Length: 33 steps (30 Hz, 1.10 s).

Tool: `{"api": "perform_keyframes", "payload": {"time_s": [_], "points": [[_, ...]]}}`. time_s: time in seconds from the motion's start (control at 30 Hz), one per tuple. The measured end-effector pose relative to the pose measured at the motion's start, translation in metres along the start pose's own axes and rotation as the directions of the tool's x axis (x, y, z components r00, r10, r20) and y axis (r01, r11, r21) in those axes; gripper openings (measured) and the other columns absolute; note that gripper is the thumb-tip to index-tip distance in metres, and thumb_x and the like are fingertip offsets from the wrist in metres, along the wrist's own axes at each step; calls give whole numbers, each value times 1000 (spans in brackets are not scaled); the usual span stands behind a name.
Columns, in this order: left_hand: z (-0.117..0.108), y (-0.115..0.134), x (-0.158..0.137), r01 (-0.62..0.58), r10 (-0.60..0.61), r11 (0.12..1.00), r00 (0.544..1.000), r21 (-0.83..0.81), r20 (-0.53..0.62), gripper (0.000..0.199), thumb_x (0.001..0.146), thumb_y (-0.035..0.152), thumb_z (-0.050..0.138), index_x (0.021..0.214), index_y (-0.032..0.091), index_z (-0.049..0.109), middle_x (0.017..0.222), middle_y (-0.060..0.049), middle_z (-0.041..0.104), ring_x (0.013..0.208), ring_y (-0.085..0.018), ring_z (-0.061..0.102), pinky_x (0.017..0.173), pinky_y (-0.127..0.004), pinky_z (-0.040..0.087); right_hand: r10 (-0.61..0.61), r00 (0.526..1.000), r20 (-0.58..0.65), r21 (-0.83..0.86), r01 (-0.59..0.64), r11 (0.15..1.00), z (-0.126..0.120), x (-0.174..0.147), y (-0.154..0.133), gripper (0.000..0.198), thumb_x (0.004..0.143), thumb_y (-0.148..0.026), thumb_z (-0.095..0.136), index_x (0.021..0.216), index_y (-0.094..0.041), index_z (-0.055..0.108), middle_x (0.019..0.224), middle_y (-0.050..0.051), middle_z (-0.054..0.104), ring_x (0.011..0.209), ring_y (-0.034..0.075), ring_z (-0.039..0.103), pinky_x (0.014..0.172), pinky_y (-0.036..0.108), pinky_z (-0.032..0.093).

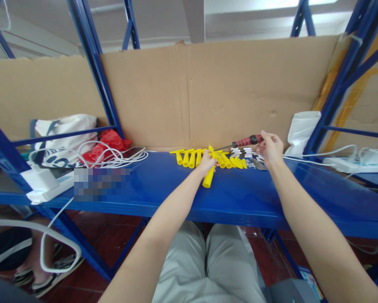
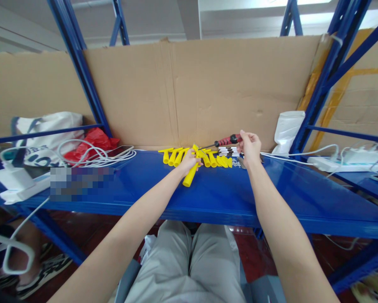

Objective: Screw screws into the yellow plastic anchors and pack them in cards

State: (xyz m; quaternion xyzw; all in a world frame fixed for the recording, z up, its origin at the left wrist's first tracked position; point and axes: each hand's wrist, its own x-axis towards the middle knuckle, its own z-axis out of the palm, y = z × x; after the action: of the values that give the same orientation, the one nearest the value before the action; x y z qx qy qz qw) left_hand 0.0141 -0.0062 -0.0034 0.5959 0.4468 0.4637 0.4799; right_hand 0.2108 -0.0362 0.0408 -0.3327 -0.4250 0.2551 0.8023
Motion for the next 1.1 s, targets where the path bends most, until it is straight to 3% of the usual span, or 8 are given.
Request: {"api": "perform_keyframes", "payload": {"time_s": [0.23,0.4,0.63,0.87,1.1], "points": [[-2,-1,0,8,-9,1000,999,-21,-38,37,79,5,52,107,24,37,92,-1,57,56,-7,57,45,-16,38,29,995,97,12,-30,999,1,-4,-2,36,70,-49,70,70,-18,54,40,-8,43,30,7,41,29,17,29],[-4,1,0,17,-18,1000,999,-12,-51,39,78,2,50,108,22,37,95,-2,59,58,-9,60,47,-19,41,33,991,129,-13,-32,999,2,-4,-3,30,71,-45,70,78,-18,58,48,-6,49,38,9,47,32,18,33],[-7,5,-2,48,-47,999,998,5,-35,41,77,2,51,111,21,37,101,-6,61,63,-11,63,45,-18,40,-63,995,80,-194,78,978,1,-1,8,13,79,-33,55,84,-21,58,46,-8,43,36,10,40,32,18,27],[-7,3,0,50,-50,999,998,1,-47,40,79,5,53,112,21,37,99,-5,62,61,-10,62,42,-16,38,-181,974,140,-334,218,917,-5,0,15,14,81,-33,52,83,-21,59,47,-8,43,41,8,40,39,18,28],[-7,2,1,45,-43,999,996,28,-73,37,79,3,50,110,20,40,94,-4,62,52,-8,59,40,-17,38,-73,994,79,-213,89,973,0,-2,10,32,72,-48,66,75,-21,52,40,-10,43,29,7,35,30,18,22]]}}
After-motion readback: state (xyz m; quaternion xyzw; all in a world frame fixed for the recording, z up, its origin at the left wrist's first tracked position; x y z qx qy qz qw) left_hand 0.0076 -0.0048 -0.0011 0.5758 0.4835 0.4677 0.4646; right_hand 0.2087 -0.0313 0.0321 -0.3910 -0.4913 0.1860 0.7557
